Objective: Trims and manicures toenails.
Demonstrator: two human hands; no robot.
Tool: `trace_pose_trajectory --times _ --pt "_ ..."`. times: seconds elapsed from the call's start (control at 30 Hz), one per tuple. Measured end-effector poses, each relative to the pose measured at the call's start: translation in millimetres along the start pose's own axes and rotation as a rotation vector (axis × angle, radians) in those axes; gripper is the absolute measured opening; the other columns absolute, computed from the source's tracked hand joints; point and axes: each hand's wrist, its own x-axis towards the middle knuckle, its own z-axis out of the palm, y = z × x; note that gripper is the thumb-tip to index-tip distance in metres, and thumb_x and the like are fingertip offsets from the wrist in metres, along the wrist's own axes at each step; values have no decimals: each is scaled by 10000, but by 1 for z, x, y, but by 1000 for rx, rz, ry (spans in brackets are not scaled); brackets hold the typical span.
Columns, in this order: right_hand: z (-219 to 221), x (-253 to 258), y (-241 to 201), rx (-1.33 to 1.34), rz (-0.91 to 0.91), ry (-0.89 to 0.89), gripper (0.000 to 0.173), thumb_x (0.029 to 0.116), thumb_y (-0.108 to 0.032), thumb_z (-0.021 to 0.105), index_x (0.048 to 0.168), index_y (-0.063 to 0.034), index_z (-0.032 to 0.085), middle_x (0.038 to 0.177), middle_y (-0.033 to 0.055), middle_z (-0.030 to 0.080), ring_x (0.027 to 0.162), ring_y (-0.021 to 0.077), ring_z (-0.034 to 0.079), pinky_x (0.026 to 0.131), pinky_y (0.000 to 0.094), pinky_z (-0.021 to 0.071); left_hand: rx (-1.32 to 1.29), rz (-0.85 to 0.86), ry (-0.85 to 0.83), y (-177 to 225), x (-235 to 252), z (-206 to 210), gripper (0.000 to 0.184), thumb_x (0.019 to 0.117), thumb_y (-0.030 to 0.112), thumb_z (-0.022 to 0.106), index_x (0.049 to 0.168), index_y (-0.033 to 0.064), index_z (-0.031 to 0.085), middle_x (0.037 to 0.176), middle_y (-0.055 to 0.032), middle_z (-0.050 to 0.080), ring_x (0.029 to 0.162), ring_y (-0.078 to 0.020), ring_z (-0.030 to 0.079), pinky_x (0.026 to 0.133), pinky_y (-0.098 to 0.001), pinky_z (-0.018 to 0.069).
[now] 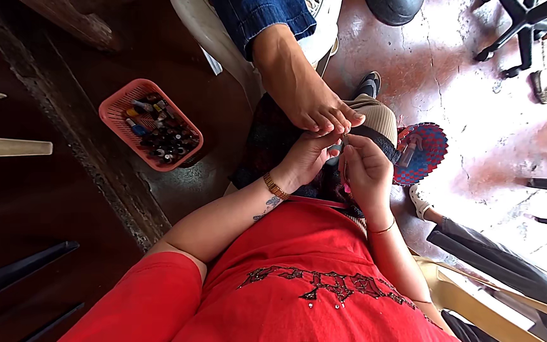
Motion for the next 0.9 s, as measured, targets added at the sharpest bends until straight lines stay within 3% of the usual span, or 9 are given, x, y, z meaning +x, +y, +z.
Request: trace_pose_trajectory --times 0.1,0.23,0.3,0.33,0.4,0.53,0.7,0.9 --pt "0 0 -1 -309 -155 32 244 1043 -56 531 1217 46 669 758 50 654 612 77 598 577 232 534 -13 5 -12 -1 1 -2 155 1024 11 532 1012 126 636 1035 -5 688 973 -112 645 900 -307 530" --pt "-1 0 2 -473 -270 26 260 1027 -45 548 1226 67 674 810 113 702 668 164 661 634 306 572 -20 20 -39 -2 1 -3 167 1014 0 532 995 119 648 994 -3 678 919 -106 637 864 -296 536" --pt "-1 0 3 -475 -296 18 266 1023 -42 550 1230 73 673 795 123 700 659 191 662 625 339 562 -25 23 -56 -2 1 -4 174 1018 3 528 990 123 651 988 2 683 901 -94 641 826 -273 541" --pt "-1 0 3 -431 -278 17 268 1026 -40 545 1234 69 674 788 108 696 647 164 651 618 313 560 -24 21 -57 -1 1 -4 174 1020 4 523 994 123 648 986 2 680 896 -93 638 822 -270 537" --pt "-3 0 3 -215 -168 -6 274 1050 -53 514 1257 52 659 748 44 648 580 67 578 537 218 519 -25 15 -47 -1 1 -3 159 1022 5 526 1007 112 644 991 -6 680 900 -99 641 835 -275 540" --pt "-5 1 1 111 11 -41 243 1067 -77 508 1244 14 647 715 23 648 466 55 541 398 208 486 -13 -13 -15 -1 0 -3 167 1029 26 529 990 138 647 952 15 676 885 -91 634 859 -280 534" --pt "-13 6 5 -78 -114 -84 254 1047 -62 526 1233 43 663 715 20 627 535 31 548 487 191 496 -11 -1 -23 -1 0 -4 159 1028 28 526 989 133 640 957 6 674 895 -103 636 846 -291 535" --pt "-19 10 12 38 -112 -149 252 1054 -52 511 1250 44 637 732 29 652 507 50 561 443 199 504 -27 3 -59 -2 1 -7 177 1029 3 503 1003 118 635 1019 -15 677 954 -126 638 893 -326 535"
